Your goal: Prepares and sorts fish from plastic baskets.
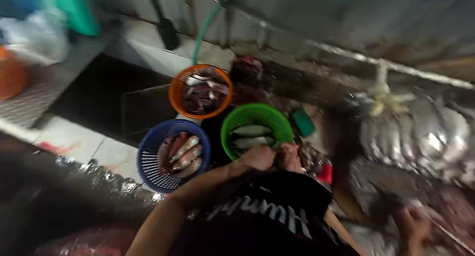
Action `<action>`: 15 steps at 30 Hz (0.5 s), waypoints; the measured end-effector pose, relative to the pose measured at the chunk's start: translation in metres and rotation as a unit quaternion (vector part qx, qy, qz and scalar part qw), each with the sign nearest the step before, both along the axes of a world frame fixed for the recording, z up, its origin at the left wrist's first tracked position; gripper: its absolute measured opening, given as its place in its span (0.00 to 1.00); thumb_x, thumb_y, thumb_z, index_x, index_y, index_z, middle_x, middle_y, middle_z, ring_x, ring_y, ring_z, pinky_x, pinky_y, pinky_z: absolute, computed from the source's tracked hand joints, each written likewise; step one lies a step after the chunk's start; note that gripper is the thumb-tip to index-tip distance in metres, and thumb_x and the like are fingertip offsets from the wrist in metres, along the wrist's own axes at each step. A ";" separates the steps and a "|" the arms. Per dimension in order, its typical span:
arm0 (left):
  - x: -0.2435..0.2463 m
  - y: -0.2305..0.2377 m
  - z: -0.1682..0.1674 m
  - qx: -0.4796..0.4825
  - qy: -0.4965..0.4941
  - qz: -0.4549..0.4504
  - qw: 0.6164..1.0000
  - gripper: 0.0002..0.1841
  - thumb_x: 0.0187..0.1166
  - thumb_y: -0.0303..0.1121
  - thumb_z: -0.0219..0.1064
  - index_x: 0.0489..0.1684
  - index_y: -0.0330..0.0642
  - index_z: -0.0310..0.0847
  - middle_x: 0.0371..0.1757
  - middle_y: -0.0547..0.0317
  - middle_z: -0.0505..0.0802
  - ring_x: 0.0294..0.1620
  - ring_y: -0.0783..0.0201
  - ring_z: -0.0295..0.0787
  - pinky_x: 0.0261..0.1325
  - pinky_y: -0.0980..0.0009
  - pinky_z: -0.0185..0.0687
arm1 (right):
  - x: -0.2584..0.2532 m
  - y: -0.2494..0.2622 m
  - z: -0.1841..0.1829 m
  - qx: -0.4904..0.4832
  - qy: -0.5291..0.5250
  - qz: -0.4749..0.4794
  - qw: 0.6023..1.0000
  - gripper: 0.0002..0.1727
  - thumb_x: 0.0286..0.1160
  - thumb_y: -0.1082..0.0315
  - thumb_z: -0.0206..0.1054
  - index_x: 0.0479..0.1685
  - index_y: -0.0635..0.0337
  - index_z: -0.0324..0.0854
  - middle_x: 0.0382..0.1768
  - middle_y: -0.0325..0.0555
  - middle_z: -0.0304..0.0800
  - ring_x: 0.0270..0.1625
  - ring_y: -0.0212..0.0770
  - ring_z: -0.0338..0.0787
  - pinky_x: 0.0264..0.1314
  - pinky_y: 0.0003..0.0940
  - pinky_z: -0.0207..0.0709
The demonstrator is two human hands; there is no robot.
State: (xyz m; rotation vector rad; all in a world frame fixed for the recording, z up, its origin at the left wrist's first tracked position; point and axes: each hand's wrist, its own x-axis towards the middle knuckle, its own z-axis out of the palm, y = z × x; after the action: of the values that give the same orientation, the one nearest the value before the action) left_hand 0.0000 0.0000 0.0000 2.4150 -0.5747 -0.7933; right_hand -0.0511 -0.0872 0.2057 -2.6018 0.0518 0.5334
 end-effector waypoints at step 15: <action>0.085 0.052 -0.038 0.055 -0.140 0.072 0.986 0.27 0.90 0.54 0.56 0.69 0.38 0.79 0.56 0.32 0.89 0.58 0.32 0.88 0.58 0.32 0.83 | 0.017 -0.181 -0.293 0.118 -0.190 -0.055 0.973 0.23 0.85 0.65 0.56 0.77 0.64 0.70 0.47 0.58 0.90 0.48 0.54 0.92 0.54 0.55 0.87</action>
State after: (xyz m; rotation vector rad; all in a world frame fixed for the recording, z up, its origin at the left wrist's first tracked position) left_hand 0.0848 0.0524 -0.0385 2.6569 -0.4632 -0.4391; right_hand -0.0344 -0.2679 -0.0875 -2.4048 0.0050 -0.0054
